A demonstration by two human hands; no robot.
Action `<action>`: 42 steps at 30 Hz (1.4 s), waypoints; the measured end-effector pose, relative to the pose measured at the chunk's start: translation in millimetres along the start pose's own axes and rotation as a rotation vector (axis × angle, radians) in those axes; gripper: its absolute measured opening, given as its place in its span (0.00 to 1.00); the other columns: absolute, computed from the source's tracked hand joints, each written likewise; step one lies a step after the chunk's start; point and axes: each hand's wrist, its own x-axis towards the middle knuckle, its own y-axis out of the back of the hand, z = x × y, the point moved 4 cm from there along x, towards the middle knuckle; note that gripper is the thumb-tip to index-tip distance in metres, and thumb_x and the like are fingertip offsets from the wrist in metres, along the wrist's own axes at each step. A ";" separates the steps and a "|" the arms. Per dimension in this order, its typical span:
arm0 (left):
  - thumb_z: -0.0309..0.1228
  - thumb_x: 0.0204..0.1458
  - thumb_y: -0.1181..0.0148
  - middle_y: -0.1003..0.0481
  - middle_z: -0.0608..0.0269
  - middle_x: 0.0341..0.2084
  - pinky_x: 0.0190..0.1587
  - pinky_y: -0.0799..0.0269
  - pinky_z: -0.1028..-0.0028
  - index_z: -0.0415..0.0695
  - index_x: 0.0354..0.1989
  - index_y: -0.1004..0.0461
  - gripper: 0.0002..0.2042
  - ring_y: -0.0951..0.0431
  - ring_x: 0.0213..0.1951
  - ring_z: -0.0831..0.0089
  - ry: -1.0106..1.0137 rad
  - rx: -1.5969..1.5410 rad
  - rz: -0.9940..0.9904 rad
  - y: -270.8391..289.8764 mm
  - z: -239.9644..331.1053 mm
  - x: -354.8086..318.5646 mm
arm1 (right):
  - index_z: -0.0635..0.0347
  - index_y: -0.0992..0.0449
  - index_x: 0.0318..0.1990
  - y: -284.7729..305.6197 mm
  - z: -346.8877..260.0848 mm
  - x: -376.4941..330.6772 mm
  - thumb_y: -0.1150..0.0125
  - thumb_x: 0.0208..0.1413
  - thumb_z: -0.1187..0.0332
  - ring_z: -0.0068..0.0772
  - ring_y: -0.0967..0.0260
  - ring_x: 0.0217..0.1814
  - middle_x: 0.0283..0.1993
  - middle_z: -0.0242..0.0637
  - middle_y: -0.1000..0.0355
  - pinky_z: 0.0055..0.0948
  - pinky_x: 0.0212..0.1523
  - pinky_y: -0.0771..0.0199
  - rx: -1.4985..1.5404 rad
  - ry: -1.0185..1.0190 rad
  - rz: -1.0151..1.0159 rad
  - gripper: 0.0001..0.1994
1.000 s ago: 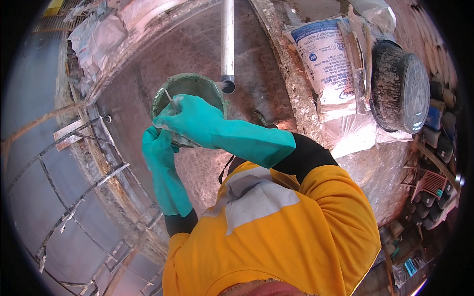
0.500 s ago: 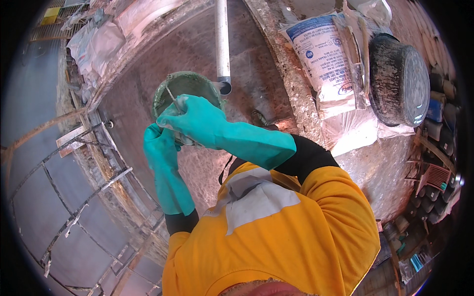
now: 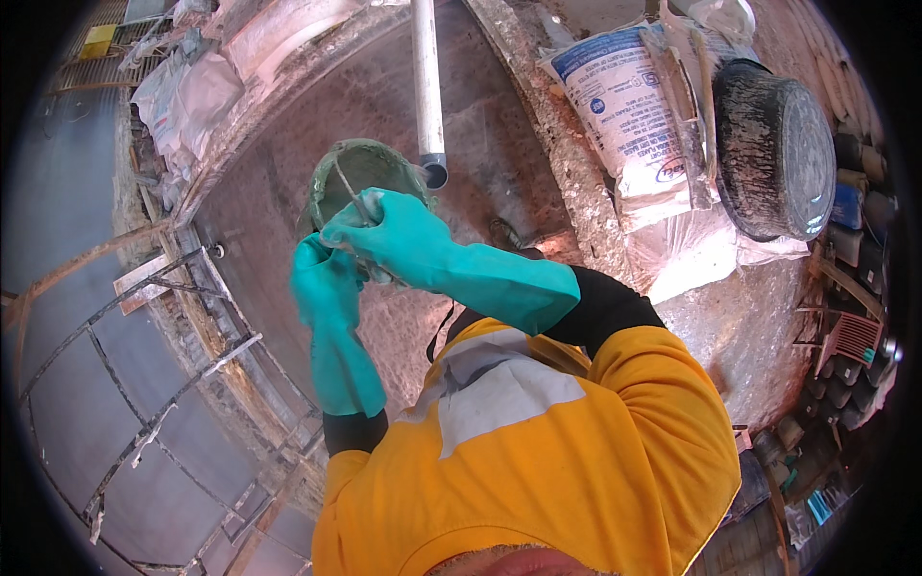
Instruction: The person repeatedly scoops a liquid from a large circular container using a small bucket and pours it onto the floor. The person refills the bucket from a pipe and continues the cycle of scooping and pouring across the floor area.
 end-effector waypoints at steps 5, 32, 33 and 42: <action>0.29 0.58 0.36 0.24 0.65 0.28 0.23 0.32 0.73 0.42 0.41 0.28 0.08 0.27 0.23 0.76 0.036 0.027 -0.002 -14.6 1.6 -5.0 | 0.62 0.29 0.38 9.6 17.4 4.5 0.32 0.54 0.54 0.27 0.26 0.28 0.29 0.40 0.25 0.31 0.29 0.28 -0.096 0.077 0.077 0.19; 0.58 0.57 0.44 0.24 0.37 0.40 0.44 0.29 0.55 0.33 0.44 0.26 0.32 0.23 0.43 0.46 -0.106 0.709 0.338 102.8 -88.5 -1.8 | 0.59 0.23 0.36 -56.7 -0.7 12.4 0.39 0.62 0.54 0.20 0.36 0.16 0.32 0.34 0.20 0.26 0.14 0.38 -0.195 0.075 0.088 0.15; 0.59 0.55 0.43 0.25 0.35 0.45 0.49 0.29 0.55 0.31 0.48 0.28 0.35 0.25 0.49 0.45 -0.199 0.774 0.467 104.2 -119.8 5.4 | 0.59 0.23 0.35 -61.8 -1.8 12.4 0.40 0.63 0.54 0.20 0.36 0.16 0.32 0.34 0.21 0.25 0.14 0.38 -0.254 0.085 0.075 0.16; 0.60 0.45 0.35 0.36 0.25 0.59 0.66 0.38 0.57 0.25 0.66 0.45 0.53 0.36 0.65 0.40 0.158 0.541 0.424 186.1 -233.1 -40.1 | 0.60 0.24 0.32 -143.5 55.3 37.7 0.42 0.64 0.55 0.23 0.37 0.16 0.25 0.33 0.27 0.27 0.16 0.38 -0.454 -0.017 -0.074 0.17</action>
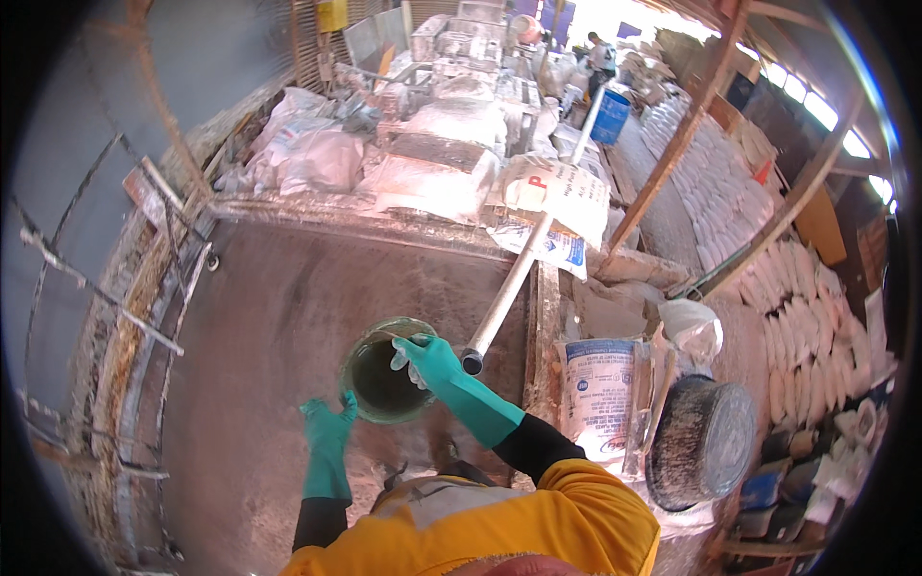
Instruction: The person repeatedly scoops a liquid from a large circular container using a small bucket and pours it onto the floor. The person refills the bucket from a pipe and continues the cycle of scooping and pouring across the floor area.
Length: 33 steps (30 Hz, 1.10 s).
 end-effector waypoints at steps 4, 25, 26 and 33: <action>0.57 0.40 0.28 0.42 0.22 0.63 0.69 0.44 0.58 0.24 0.70 0.56 0.61 0.44 0.69 0.39 0.105 -0.126 0.248 -1.2 -82.9 -34.0 | 0.60 0.20 0.34 -60.5 21.4 19.6 0.37 0.60 0.55 0.21 0.38 0.15 0.26 0.36 0.23 0.25 0.14 0.39 -0.092 0.010 -0.088 0.15; 0.33 0.68 0.52 0.31 0.72 0.57 0.57 0.37 0.26 0.53 0.69 0.41 0.22 0.26 0.50 0.74 0.419 -0.904 1.174 -87.8 -390.7 -265.8 | 0.65 0.24 0.49 -285.8 162.2 5.7 0.39 0.61 0.62 0.24 0.39 0.16 0.24 0.42 0.27 0.21 0.13 0.47 -0.342 -0.089 -0.507 0.16; 0.35 0.66 0.49 0.30 0.68 0.55 0.59 0.36 0.32 0.49 0.67 0.38 0.21 0.26 0.51 0.72 0.487 -1.014 1.166 -77.5 -389.7 -275.1 | 0.65 0.24 0.50 -280.9 163.7 20.1 0.39 0.61 0.62 0.24 0.39 0.16 0.24 0.42 0.27 0.21 0.13 0.47 -0.373 -0.077 -0.460 0.16; 0.43 0.58 0.44 0.28 0.49 0.51 0.60 0.31 0.57 0.36 0.57 0.31 0.25 0.27 0.51 0.57 1.286 -1.102 0.936 -62.4 -397.5 -460.3 | 0.67 0.26 0.40 -289.2 209.5 89.5 0.42 0.63 0.57 0.28 0.39 0.16 0.22 0.40 0.30 0.26 0.13 0.40 -0.577 -0.097 -0.604 0.17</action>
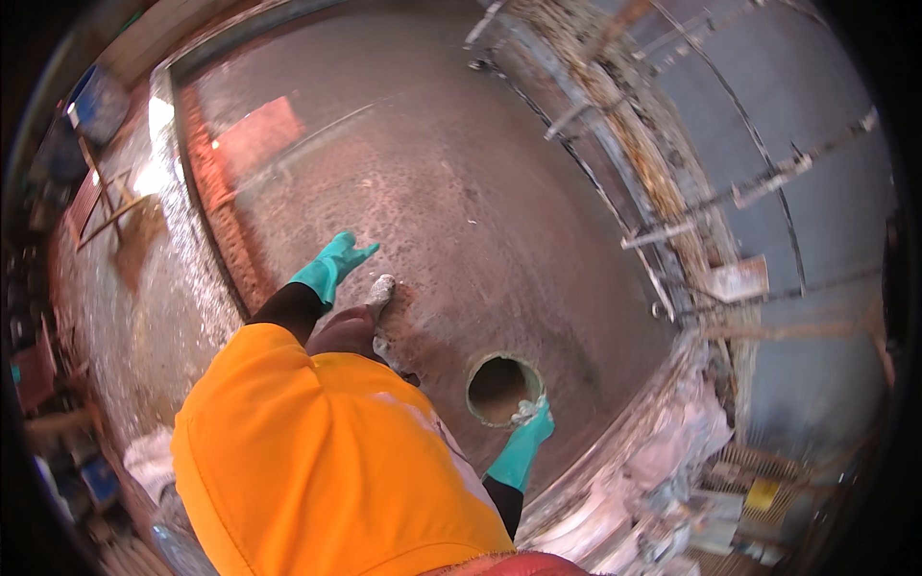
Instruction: The person repeatedly scoops a liquid from a large circular container using a small bucket and pours it onto the floor. The person refills the bucket from a pipe and continues the cycle of scooping and pouring across the floor area.
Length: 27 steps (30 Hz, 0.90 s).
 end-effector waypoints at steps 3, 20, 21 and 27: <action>0.46 0.54 0.35 0.28 0.42 0.50 0.51 0.29 0.63 0.39 0.60 0.31 0.30 0.25 0.49 0.47 0.290 0.314 -0.111 52.8 -42.1 -20.2 | 0.68 0.26 0.39 5.8 47.4 15.8 0.44 0.64 0.55 0.30 0.39 0.17 0.22 0.38 0.32 0.29 0.16 0.34 -0.016 -0.117 0.016 0.19; 0.53 0.54 0.36 0.26 0.59 0.20 0.23 0.34 0.61 0.41 0.28 0.23 0.23 0.30 0.18 0.64 0.525 0.260 0.116 218.8 -151.6 35.9 | 0.64 0.26 0.44 -41.6 32.7 -14.7 0.47 0.65 0.53 0.33 0.36 0.21 0.26 0.37 0.30 0.34 0.23 0.28 -0.022 -0.185 0.385 0.20; 0.52 0.53 0.35 0.27 0.59 0.19 0.23 0.34 0.61 0.40 0.26 0.24 0.24 0.30 0.18 0.64 0.365 0.393 0.351 285.7 -199.7 77.0 | 0.64 0.26 0.44 -50.8 40.3 -25.8 0.47 0.65 0.53 0.33 0.36 0.21 0.26 0.37 0.30 0.34 0.24 0.28 0.007 -0.247 0.386 0.20; 0.56 0.57 0.44 0.22 0.46 0.26 0.39 0.29 0.58 0.34 0.33 0.21 0.30 0.21 0.32 0.53 0.146 0.555 0.387 362.7 -45.7 256.6 | 0.63 0.26 0.45 -26.0 42.7 -65.6 0.47 0.65 0.52 0.33 0.35 0.23 0.28 0.37 0.30 0.34 0.25 0.28 0.107 -0.219 0.576 0.20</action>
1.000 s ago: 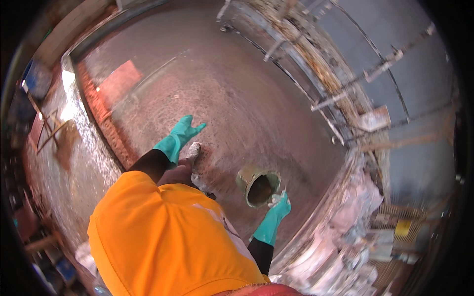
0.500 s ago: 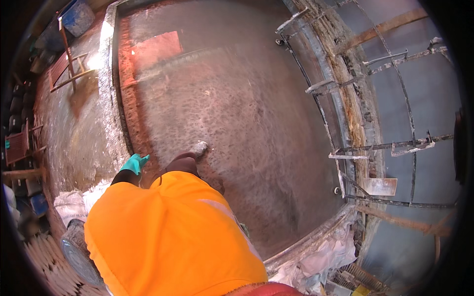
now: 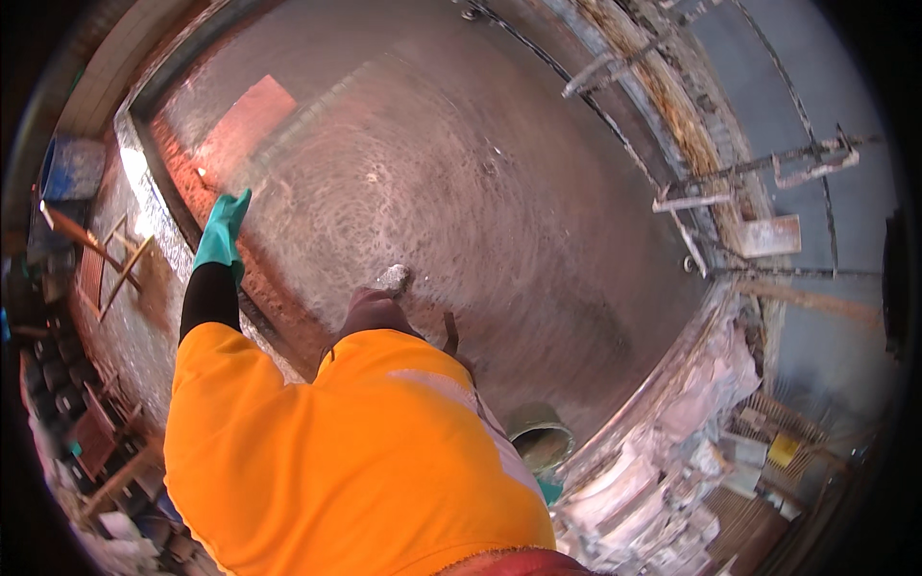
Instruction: The person repeatedly scoops a liquid from a large circular container using a small bucket and pours it onto the floor. The person refills the bucket from a pipe and continues the cycle of scooping and pouring across the floor area.
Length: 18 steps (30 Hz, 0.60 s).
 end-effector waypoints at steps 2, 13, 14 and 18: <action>0.56 0.55 0.41 0.20 0.46 0.33 0.45 0.28 0.59 0.34 0.36 0.21 0.29 0.20 0.38 0.55 -0.116 -0.093 -0.025 -4.1 75.2 14.2 | 0.63 0.26 0.45 22.7 10.4 -5.0 0.47 0.65 0.52 0.33 0.35 0.23 0.28 0.37 0.30 0.34 0.26 0.28 0.044 -0.010 0.059 0.20; 0.51 0.56 0.37 0.23 0.60 0.31 0.43 0.30 0.70 0.40 0.40 0.22 0.23 0.26 0.36 0.73 -0.477 0.006 -0.444 -138.4 352.6 -122.2 | 0.62 0.26 0.47 81.3 132.5 -21.8 0.48 0.65 0.51 0.34 0.34 0.26 0.31 0.37 0.29 0.34 0.28 0.27 0.319 -0.195 0.322 0.21; 0.51 0.56 0.37 0.23 0.61 0.31 0.43 0.30 0.70 0.40 0.41 0.23 0.23 0.26 0.36 0.74 -0.478 0.030 -0.469 -142.6 361.1 -140.6 | 0.62 0.26 0.47 88.8 150.4 -20.8 0.48 0.65 0.51 0.34 0.34 0.26 0.32 0.37 0.29 0.34 0.28 0.27 0.340 -0.217 0.336 0.21; 0.51 0.56 0.37 0.23 0.61 0.32 0.42 0.30 0.70 0.39 0.41 0.23 0.23 0.26 0.36 0.73 -0.495 0.118 -0.546 -149.2 359.4 -166.5 | 0.61 0.26 0.47 90.7 185.5 -31.4 0.48 0.65 0.50 0.34 0.34 0.27 0.33 0.36 0.29 0.34 0.29 0.27 0.354 -0.280 0.386 0.21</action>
